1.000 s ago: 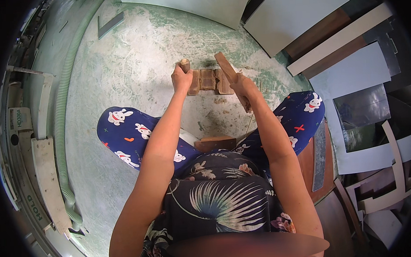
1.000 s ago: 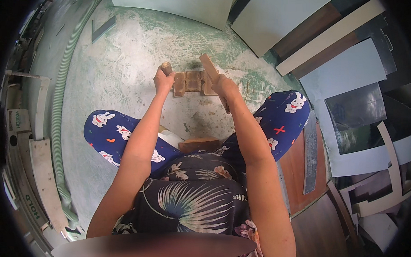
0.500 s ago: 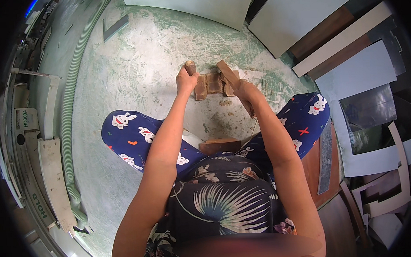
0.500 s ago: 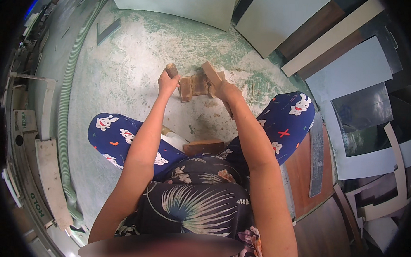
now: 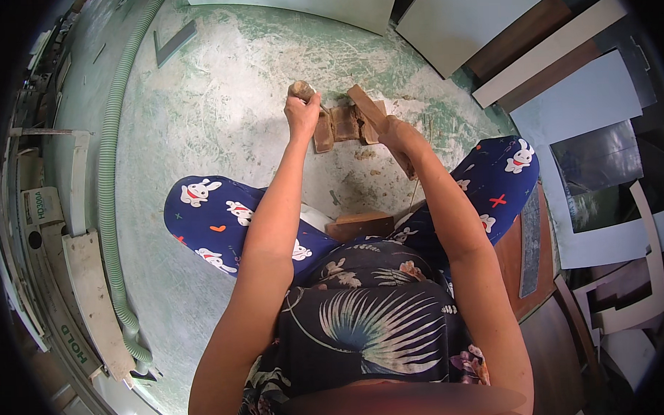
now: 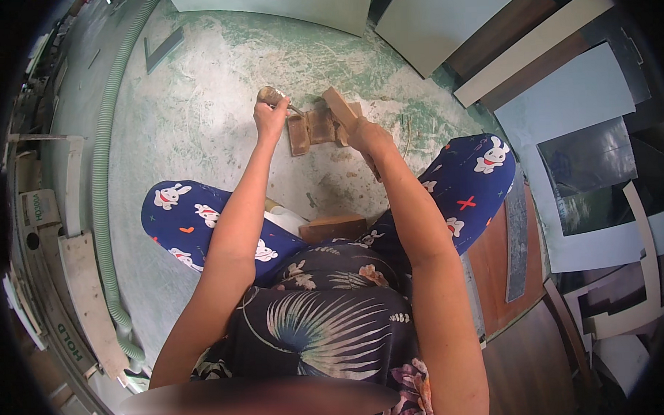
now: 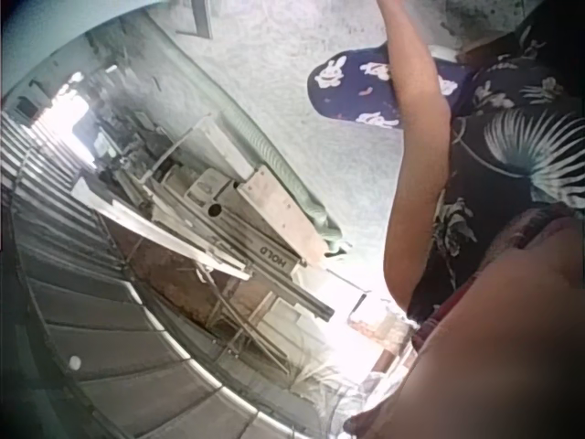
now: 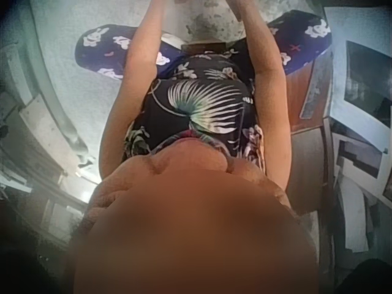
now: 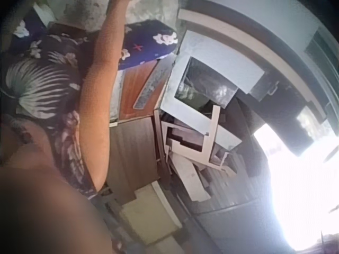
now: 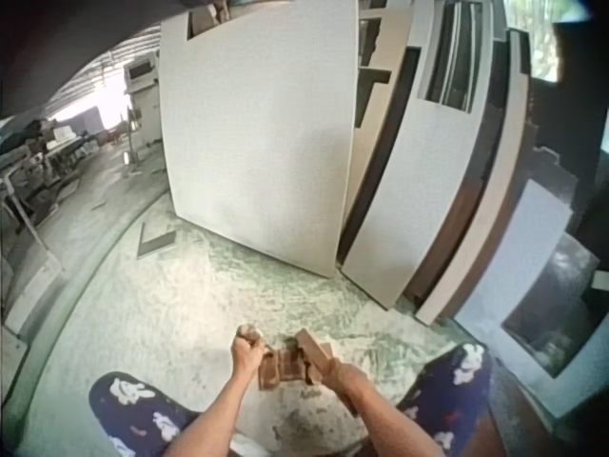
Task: Chiseling a piece of wood using a hammer and a chisel.
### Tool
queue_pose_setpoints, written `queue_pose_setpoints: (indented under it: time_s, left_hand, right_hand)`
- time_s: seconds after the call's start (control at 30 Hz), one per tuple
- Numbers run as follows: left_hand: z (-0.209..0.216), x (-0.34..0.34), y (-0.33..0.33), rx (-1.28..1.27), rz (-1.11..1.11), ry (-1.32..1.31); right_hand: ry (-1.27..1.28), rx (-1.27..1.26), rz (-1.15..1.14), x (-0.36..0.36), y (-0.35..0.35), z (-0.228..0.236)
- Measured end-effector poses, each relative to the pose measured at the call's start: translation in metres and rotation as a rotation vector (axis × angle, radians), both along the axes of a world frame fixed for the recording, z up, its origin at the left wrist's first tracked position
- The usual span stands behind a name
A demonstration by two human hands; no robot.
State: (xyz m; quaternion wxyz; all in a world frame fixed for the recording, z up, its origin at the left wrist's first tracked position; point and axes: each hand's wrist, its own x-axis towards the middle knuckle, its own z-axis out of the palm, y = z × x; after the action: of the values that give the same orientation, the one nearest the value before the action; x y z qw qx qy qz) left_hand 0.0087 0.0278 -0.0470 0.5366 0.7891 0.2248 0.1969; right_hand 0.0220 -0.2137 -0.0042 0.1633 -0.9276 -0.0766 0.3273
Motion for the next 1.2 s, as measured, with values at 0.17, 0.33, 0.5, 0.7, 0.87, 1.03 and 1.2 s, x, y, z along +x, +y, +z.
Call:
queue_pose_setpoints:
  time_s: [0.17, 0.33, 0.5, 0.7, 0.87, 1.03, 1.2]
  left_hand:
    - [0.018, -0.001, -0.018, -0.187, -0.031, 0.074]
    - [-0.003, 0.002, -0.007, -0.105, -0.033, 0.052]
    - [-0.009, 0.002, -0.011, -0.119, -0.060, 0.085]
    - [-0.010, 0.002, -0.011, -0.125, -0.095, 0.057]
    - [-0.007, 0.001, -0.008, -0.111, -0.119, 0.075]
    - [-0.021, 0.006, -0.003, -0.021, -0.098, 0.042]
    - [-0.016, 0.005, -0.012, -0.015, -0.128, 0.023]
  right_hand:
    - [-0.008, -0.005, -0.008, -0.001, -0.005, -0.001]
    - [-0.009, -0.020, -0.010, -0.002, 0.003, 0.010]
    - [-0.001, -0.021, -0.017, -0.002, -0.001, 0.004]
    - [-0.038, 0.045, -0.003, 0.000, -0.005, -0.004]
    - [0.016, -0.041, 0.046, -0.004, -0.006, -0.002]
    - [0.004, -0.023, 0.044, -0.001, -0.006, -0.007]
    - [0.001, -0.021, 0.037, -0.002, -0.009, -0.006]
